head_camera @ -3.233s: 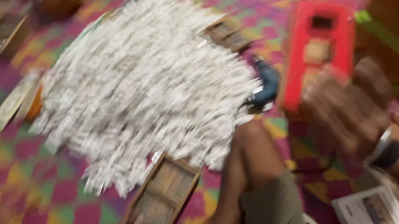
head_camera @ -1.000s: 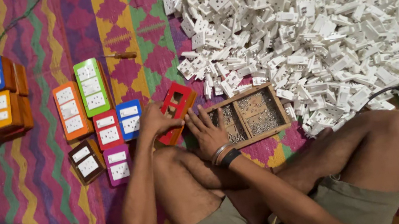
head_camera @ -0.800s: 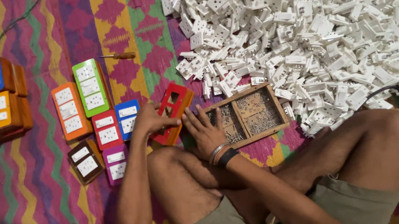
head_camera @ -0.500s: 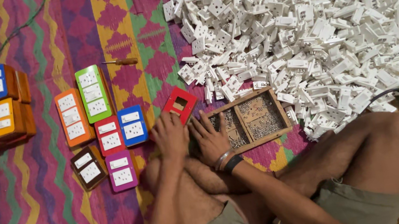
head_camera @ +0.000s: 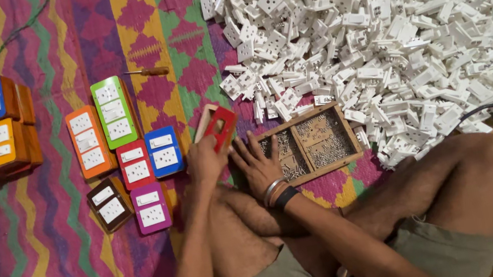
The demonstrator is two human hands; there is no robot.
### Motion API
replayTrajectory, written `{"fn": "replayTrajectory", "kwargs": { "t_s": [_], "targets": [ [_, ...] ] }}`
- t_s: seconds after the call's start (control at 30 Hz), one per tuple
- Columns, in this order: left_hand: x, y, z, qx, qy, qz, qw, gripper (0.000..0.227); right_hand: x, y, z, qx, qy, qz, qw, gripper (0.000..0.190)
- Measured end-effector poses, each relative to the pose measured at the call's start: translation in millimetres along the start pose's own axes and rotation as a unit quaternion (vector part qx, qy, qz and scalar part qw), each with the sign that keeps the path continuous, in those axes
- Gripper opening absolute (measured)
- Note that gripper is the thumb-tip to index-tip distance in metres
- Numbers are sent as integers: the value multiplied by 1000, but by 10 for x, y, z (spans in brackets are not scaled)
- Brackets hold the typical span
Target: The person sits on a patterned mat and assembles electrical sockets by inserting white plastic socket inserts into colored plastic frames. They pick up inserts from a large pile, align them in the frames, and place the completed units aside. A cordless drill and a small wooden box of screws are visible nearby.
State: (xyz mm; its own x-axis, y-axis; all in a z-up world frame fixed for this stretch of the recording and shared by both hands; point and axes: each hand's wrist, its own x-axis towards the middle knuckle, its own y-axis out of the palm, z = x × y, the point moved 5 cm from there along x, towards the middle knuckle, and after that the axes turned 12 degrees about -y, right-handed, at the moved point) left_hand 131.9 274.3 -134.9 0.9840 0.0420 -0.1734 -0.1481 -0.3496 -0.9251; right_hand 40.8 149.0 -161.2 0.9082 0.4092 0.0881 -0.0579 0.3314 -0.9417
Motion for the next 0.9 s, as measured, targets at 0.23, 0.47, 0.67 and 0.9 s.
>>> {"fn": "replayTrajectory", "kwargs": {
  "t_s": [0.23,0.47,0.67,0.9],
  "targets": [
    [-339,-680,-404,70,57,-173,981,52,-105,-214,-19,81,-13,-32,996,75],
    [-1042,-564,-1007,203,289,-116,928,43,-682,-444,-800,769,228,-282,527,46],
    [-868,-386,-1089,-224,185,-45,956,66,-1025,-970,-1571,651,240,-290,659,39],
    [-620,326,-1019,-755,-43,446,479,62,-737,-1031,-2058,415,247,-242,842,34]
  ]
}}
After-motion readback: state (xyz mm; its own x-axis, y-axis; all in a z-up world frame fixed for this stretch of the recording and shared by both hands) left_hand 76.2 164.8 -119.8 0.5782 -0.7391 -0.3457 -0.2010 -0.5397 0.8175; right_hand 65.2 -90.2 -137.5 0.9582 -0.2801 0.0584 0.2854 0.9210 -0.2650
